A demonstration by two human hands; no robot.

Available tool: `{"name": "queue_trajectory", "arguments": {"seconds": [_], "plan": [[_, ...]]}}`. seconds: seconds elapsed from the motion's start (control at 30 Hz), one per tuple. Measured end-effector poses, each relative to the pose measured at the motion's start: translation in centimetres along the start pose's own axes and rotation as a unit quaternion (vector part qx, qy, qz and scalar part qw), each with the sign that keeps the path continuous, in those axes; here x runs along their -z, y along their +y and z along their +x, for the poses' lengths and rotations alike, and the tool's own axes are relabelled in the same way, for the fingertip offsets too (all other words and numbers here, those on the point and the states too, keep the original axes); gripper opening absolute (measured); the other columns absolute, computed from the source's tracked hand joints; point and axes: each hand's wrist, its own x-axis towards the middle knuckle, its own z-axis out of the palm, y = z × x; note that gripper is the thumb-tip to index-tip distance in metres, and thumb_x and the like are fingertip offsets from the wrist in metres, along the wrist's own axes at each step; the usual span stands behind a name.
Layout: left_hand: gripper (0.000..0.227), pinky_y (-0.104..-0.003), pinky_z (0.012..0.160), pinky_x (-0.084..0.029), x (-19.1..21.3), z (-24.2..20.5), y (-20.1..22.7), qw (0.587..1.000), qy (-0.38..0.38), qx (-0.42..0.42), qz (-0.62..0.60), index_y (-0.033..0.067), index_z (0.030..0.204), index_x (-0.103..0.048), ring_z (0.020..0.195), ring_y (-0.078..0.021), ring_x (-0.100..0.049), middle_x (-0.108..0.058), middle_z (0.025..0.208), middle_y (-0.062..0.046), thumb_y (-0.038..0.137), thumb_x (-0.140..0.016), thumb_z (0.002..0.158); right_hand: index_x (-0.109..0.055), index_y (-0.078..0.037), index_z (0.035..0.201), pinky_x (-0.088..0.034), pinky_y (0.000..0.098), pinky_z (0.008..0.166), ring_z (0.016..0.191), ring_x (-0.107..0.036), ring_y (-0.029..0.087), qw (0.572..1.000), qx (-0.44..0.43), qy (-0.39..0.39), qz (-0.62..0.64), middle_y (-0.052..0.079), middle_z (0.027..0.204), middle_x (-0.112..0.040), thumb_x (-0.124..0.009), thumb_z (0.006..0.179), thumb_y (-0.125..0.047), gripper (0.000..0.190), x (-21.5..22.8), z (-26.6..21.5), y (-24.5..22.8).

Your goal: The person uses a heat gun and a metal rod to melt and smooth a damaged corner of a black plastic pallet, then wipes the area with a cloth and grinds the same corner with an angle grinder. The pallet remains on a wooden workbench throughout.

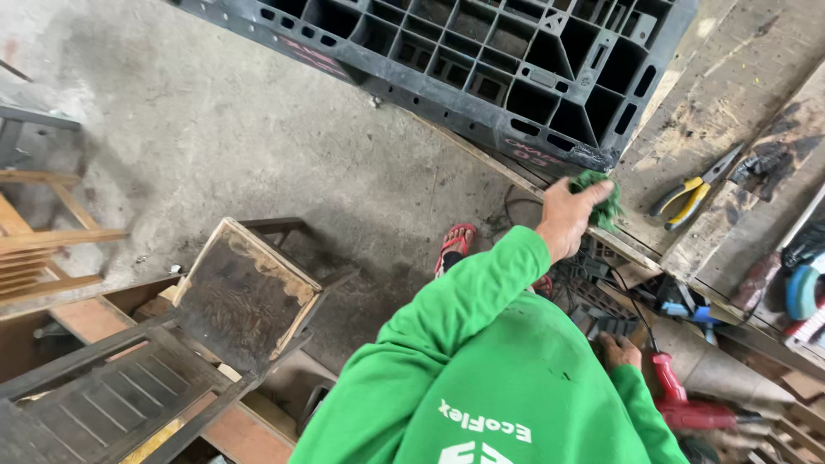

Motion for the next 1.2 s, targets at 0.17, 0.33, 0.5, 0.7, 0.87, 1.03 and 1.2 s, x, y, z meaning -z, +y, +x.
{"name": "queue_trajectory", "arguments": {"seconds": [0.17,0.33,0.5,0.7,0.87,1.03,1.2], "plan": [[0.026,-0.038,0.082,-0.059,-0.1,-3.5,4.6,0.846,-0.039,-0.348,0.402,-0.001,0.111,-0.067,0.095,-0.026,-0.066,-0.063,0.109,-0.016,0.015,-0.073,0.092,-0.071,0.002,0.112,-0.056,0.0381,0.067,0.074,-0.068,0.023,0.989,-0.053,0.001,0.136,0.013,0.091,-0.073,-0.072,0.096,-0.028,0.034,-1.8,0.6,-1.0],[0.018,-0.043,0.086,-0.052,1.2,0.3,7.9,0.584,-0.092,-0.448,0.671,0.0014,0.101,-0.072,0.098,-0.0293,-0.057,-0.064,0.105,-0.014,0.014,-0.071,0.088,-0.072,0.0,0.115,-0.052,0.0347,0.058,0.066,-0.062,0.019,0.979,-0.051,0.03,0.195,0.01,0.087,-0.069,-0.074,0.095,-0.025,0.032,-4.5,-0.6,-1.9],[0.014,-0.038,0.093,-0.053,-1.8,3.7,2.9,0.464,-0.201,-0.472,0.722,0.0013,0.096,-0.072,0.104,-0.0268,-0.058,-0.065,0.106,-0.014,0.011,-0.063,0.093,-0.068,0.0,0.113,-0.056,0.0317,0.061,0.067,-0.067,0.016,0.96,-0.084,0.024,0.267,0.006,0.084,-0.071,-0.071,0.093,-0.025,0.033,-7.7,-4.4,-2.8],[0.012,-0.04,0.105,-0.051,3.4,4.6,5.1,0.374,-0.254,-0.566,0.689,0.002,0.094,-0.07,0.118,-0.0281,-0.058,-0.065,0.123,-0.016,0.008,-0.061,0.09,-0.066,-0.001,0.11,-0.05,0.0356,0.054,0.059,-0.058,0.019,0.935,-0.137,0.074,0.318,0.007,0.078,-0.063,-0.071,0.095,-0.027,0.03,-8.8,-9.1,-3.2],[0.021,-0.044,0.103,-0.049,3.8,4.3,6.9,0.35,-0.339,-0.55,0.678,-0.002,0.102,-0.07,0.116,-0.0316,-0.057,-0.061,0.122,-0.014,0.009,-0.064,0.084,-0.069,0.008,0.117,-0.048,0.0377,0.069,0.076,-0.061,0.024,0.969,-0.145,0.077,0.186,0.014,0.09,-0.068,-0.071,0.1,-0.031,0.042,-10.0,-11.9,-1.8],[0.029,-0.046,0.099,-0.048,1.8,5.7,5.8,0.279,-0.352,-0.576,0.683,0.0006,0.118,-0.069,0.11,-0.029,-0.056,-0.061,0.115,-0.013,0.009,-0.063,0.09,-0.064,0.004,0.122,-0.052,0.0451,0.082,0.096,-0.066,0.029,0.968,-0.167,0.028,0.187,0.015,0.107,-0.074,-0.073,0.094,-0.031,0.046,-10.2,-10.9,-0.8],[0.023,-0.044,0.103,-0.049,5.3,5.7,8.5,0.286,-0.353,-0.561,0.692,0.0012,0.12,-0.066,0.116,-0.0282,-0.056,-0.061,0.116,-0.012,0.01,-0.063,0.099,-0.072,0.006,0.111,-0.053,0.0374,0.079,0.086,-0.066,0.023,0.97,-0.084,0.095,0.205,0.015,0.096,-0.075,-0.074,0.096,-0.03,0.039,-8.5,-8.3,1.5]]}}
